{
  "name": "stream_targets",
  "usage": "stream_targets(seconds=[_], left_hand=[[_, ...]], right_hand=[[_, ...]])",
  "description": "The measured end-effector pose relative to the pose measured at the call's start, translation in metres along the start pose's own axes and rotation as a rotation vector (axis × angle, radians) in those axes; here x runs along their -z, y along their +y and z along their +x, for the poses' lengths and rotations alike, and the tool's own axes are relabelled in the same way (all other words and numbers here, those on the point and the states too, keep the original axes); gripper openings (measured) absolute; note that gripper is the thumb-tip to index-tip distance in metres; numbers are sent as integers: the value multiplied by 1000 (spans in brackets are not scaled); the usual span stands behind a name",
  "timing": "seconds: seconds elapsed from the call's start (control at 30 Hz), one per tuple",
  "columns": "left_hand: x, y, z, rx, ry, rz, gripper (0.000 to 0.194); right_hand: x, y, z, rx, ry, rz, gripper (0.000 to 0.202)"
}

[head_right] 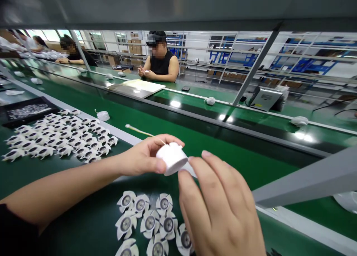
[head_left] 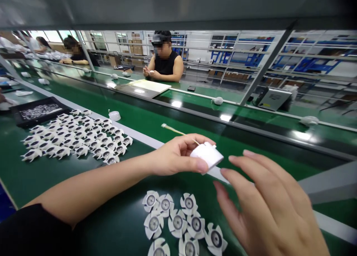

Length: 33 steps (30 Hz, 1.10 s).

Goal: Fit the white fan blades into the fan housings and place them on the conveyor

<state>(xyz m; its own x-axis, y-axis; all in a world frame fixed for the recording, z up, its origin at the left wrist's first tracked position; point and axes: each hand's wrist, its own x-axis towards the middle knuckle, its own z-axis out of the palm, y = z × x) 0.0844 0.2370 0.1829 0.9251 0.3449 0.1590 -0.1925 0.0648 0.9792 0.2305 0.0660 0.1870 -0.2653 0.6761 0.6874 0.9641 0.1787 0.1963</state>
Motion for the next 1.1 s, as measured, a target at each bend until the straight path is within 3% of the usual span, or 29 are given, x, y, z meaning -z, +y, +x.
stream_targets(seconds=[0.1,0.2,0.33,0.43,0.6,0.67,0.77,0.9,1.1], left_hand=[[-11,-1,-2,55,-12,292,56],[-15,0,-4,47,-65,595,56],[6,-14,4,34,-269,750,81],[27,-36,12,54,-429,839,82],[43,-58,20,16,-394,913,58],[45,-58,20,11,-383,890,52],[47,-54,21,43,-437,817,62],[50,-52,22,46,-502,814,76],[50,-54,17,1,-480,786,80]], right_hand=[[-13,-7,-4,-116,-75,28,49],[-24,-10,-6,-154,-202,118,42],[-27,-1,-5,-323,-244,198,36],[-27,8,-4,-420,-244,332,32],[-36,10,-6,-533,-333,705,31],[-40,9,-7,-546,-339,779,30],[-40,12,-9,-553,-343,798,24],[-34,20,-8,-436,-513,864,26],[-27,12,-2,-272,-736,580,28]])
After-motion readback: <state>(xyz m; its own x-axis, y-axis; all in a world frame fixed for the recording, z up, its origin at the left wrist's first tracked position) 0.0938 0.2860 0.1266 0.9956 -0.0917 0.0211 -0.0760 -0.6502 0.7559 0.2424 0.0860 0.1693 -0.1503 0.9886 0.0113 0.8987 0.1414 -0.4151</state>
